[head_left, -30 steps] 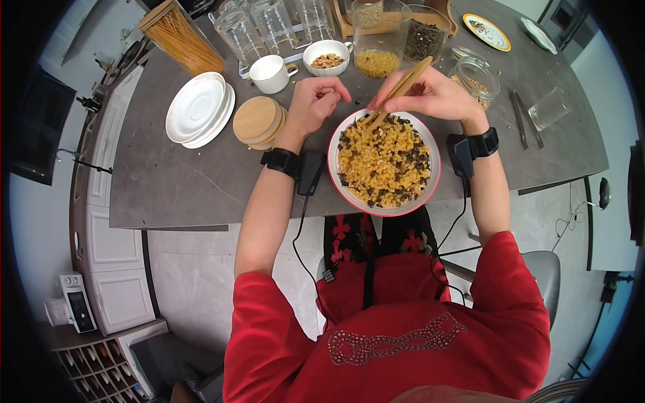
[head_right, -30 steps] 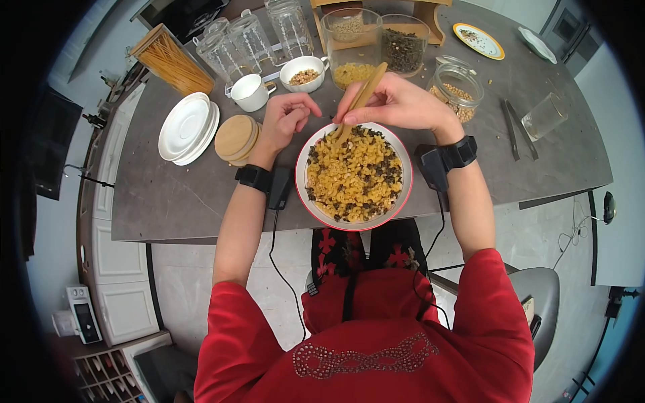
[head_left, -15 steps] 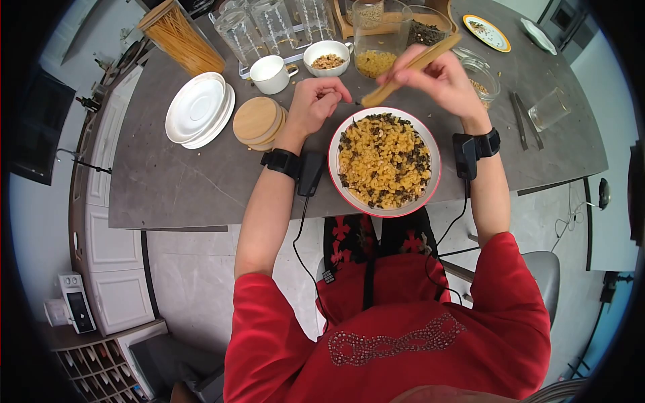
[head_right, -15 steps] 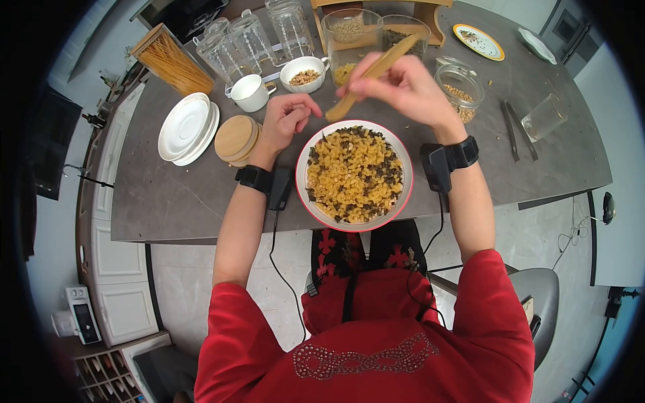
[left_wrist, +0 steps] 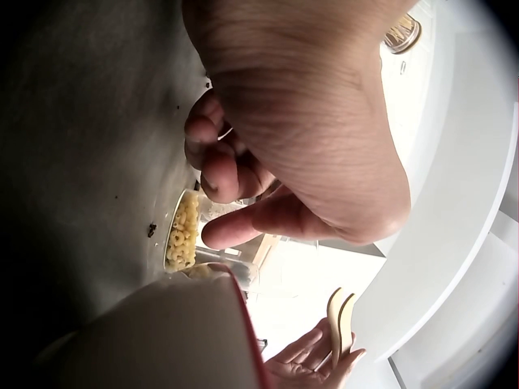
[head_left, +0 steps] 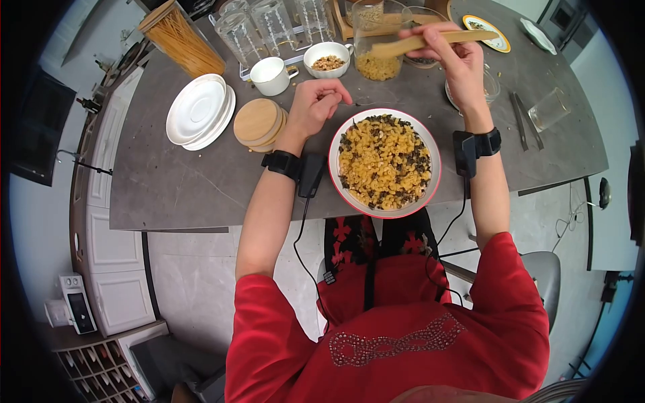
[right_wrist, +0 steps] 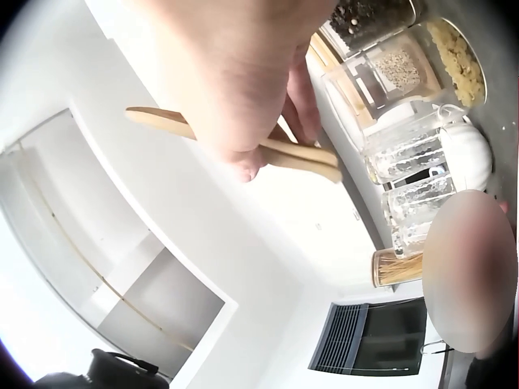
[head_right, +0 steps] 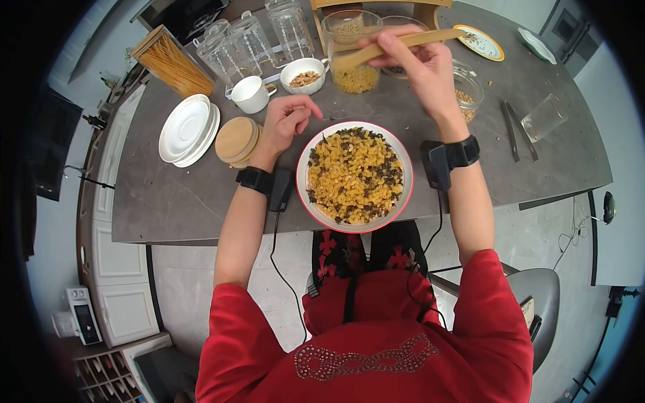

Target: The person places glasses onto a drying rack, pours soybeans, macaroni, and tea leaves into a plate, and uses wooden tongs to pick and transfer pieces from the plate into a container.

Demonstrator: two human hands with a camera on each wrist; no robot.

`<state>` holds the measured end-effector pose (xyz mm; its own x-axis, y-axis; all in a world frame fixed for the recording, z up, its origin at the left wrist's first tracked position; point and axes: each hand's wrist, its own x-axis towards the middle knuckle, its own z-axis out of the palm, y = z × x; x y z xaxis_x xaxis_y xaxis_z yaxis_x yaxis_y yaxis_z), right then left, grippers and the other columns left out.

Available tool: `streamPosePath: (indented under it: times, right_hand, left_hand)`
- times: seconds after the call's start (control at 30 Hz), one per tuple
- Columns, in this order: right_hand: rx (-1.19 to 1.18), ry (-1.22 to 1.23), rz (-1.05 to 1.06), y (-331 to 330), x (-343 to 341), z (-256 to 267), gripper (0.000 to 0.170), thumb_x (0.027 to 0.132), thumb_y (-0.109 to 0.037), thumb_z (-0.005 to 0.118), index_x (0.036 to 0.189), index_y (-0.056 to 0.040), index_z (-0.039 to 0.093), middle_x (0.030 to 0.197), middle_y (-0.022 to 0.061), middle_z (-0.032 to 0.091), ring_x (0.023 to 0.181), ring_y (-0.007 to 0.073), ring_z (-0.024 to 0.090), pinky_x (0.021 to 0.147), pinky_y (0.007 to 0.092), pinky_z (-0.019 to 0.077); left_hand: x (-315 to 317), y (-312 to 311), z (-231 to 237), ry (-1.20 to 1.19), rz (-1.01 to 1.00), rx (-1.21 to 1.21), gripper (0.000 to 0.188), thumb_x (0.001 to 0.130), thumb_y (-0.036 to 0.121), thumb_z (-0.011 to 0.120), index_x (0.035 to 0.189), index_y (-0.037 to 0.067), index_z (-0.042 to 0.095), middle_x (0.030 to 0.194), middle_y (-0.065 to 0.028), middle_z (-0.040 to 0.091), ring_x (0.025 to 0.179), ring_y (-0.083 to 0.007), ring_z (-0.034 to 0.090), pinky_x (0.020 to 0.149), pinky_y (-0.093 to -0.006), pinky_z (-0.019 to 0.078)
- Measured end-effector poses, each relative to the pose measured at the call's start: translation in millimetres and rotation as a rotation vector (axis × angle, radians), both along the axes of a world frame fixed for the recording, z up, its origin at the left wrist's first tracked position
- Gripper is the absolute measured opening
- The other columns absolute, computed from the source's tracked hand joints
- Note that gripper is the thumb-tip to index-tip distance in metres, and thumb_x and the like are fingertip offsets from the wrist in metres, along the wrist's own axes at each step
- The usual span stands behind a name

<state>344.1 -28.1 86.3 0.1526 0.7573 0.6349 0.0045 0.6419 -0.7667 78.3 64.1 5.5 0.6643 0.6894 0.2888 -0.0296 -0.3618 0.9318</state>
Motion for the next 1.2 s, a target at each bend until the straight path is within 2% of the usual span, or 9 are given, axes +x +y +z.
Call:
streamPosePath:
  times: [0.1, 0.23, 0.33, 0.47, 0.6, 0.9, 1.0, 1.1, 1.2]
  right_hand:
    - [-0.217, -0.22, 0.154, -3, 1, -1, 0.019, 0.104, -0.017, 0.066, 0.108, 0.0005, 0.072, 0.105, 0.0119, 0.078, 0.1, 0.0161, 0.074, 0.084, 0.0306, 0.061]
    - [-0.366, -0.382, 0.314, -8, -11, -5, 0.018, 0.101, -0.018, 0.071, 0.105, -0.0002, 0.074, 0.099, 0.0065, 0.077, 0.09, 0.0098, 0.072, 0.078, 0.0251, 0.0574]
    - [-0.42, -0.532, 0.411, -10, -16, -7, 0.013, 0.101, -0.011, 0.07, 0.105, 0.0004, 0.072, 0.104, 0.0101, 0.078, 0.098, 0.0148, 0.073, 0.087, 0.0283, 0.058]
    - [-0.335, -0.539, 0.431, -8, -22, -18, 0.016, 0.1, -0.015, 0.074, 0.108, -0.0014, 0.075, 0.093, 0.0023, 0.076, 0.086, 0.0073, 0.069, 0.076, 0.0227, 0.0549]
    - [-0.319, -0.513, 0.461, -10, -29, -18, 0.015, 0.098, -0.013, 0.075, 0.105, 0.0, 0.075, 0.093, 0.0036, 0.076, 0.087, 0.008, 0.069, 0.075, 0.0233, 0.0555]
    - [-0.354, -0.609, 0.262, -12, -20, -9, 0.013, 0.096, -0.009, 0.073, 0.1, 0.0037, 0.075, 0.097, 0.0084, 0.077, 0.086, 0.0107, 0.071, 0.077, 0.026, 0.0576]
    - [-0.233, -0.386, 0.299, -7, -11, -10, 0.013, 0.099, -0.009, 0.071, 0.105, 0.0017, 0.073, 0.101, 0.0108, 0.078, 0.092, 0.0131, 0.073, 0.08, 0.0269, 0.0578]
    - [-0.017, -0.167, 0.037, -2, -1, -6, 0.016, 0.103, -0.011, 0.067, 0.113, 0.0011, 0.069, 0.119, 0.0159, 0.076, 0.108, 0.018, 0.072, 0.091, 0.0302, 0.0586]
    - [0.162, 0.017, -0.209, 14, -6, -7, 0.02, 0.104, -0.013, 0.066, 0.117, 0.0022, 0.069, 0.121, 0.0153, 0.075, 0.11, 0.0188, 0.072, 0.098, 0.0322, 0.0583]
  left_hand:
    - [1, 0, -1, 0.028, 0.005, 0.035, 0.023, 0.092, 0.013, 0.056, 0.086, -0.002, 0.072, 0.057, 0.0027, 0.051, 0.051, -0.0043, 0.041, 0.05, -0.0239, 0.0273]
    - [1, -1, 0, 0.007, 0.009, 0.002, 0.019, 0.09, 0.006, 0.056, 0.083, -0.003, 0.072, 0.058, 0.0017, 0.054, 0.053, -0.0045, 0.044, 0.05, -0.0247, 0.0302]
    - [0, 0, 0, 0.014, 0.012, 0.011, 0.019, 0.09, 0.006, 0.056, 0.083, -0.003, 0.072, 0.058, 0.0016, 0.055, 0.053, -0.0045, 0.045, 0.05, -0.0248, 0.0309]
    - [0, -2, 1, 0.006, 0.009, -0.002, 0.02, 0.091, 0.007, 0.056, 0.083, -0.003, 0.072, 0.06, 0.0015, 0.056, 0.054, -0.0046, 0.045, 0.05, -0.0247, 0.0316]
    - [0, -1, 0, 0.02, 0.013, 0.002, 0.02, 0.091, 0.007, 0.056, 0.083, -0.003, 0.072, 0.06, 0.0013, 0.056, 0.054, -0.0047, 0.046, 0.051, -0.0247, 0.032]
    - [1, 1, -4, 0.028, -0.008, 0.025, 0.022, 0.092, 0.013, 0.056, 0.088, -0.001, 0.073, 0.06, 0.0028, 0.054, 0.053, -0.0042, 0.044, 0.05, -0.0233, 0.0297]
    - [1, 0, -1, 0.01, 0.002, -0.005, 0.02, 0.09, 0.007, 0.057, 0.083, -0.003, 0.072, 0.06, 0.001, 0.056, 0.054, -0.0049, 0.046, 0.05, -0.0249, 0.031]
    - [0, -1, 1, 0.02, -0.003, -0.004, 0.02, 0.09, 0.008, 0.057, 0.083, -0.003, 0.072, 0.059, 0.001, 0.055, 0.054, -0.0051, 0.046, 0.05, -0.0253, 0.0306]
    - [0, 0, 1, 0.038, 0.013, 0.004, 0.021, 0.09, 0.01, 0.058, 0.083, -0.002, 0.072, 0.058, 0.0011, 0.055, 0.054, -0.0053, 0.046, 0.05, -0.0259, 0.0307]
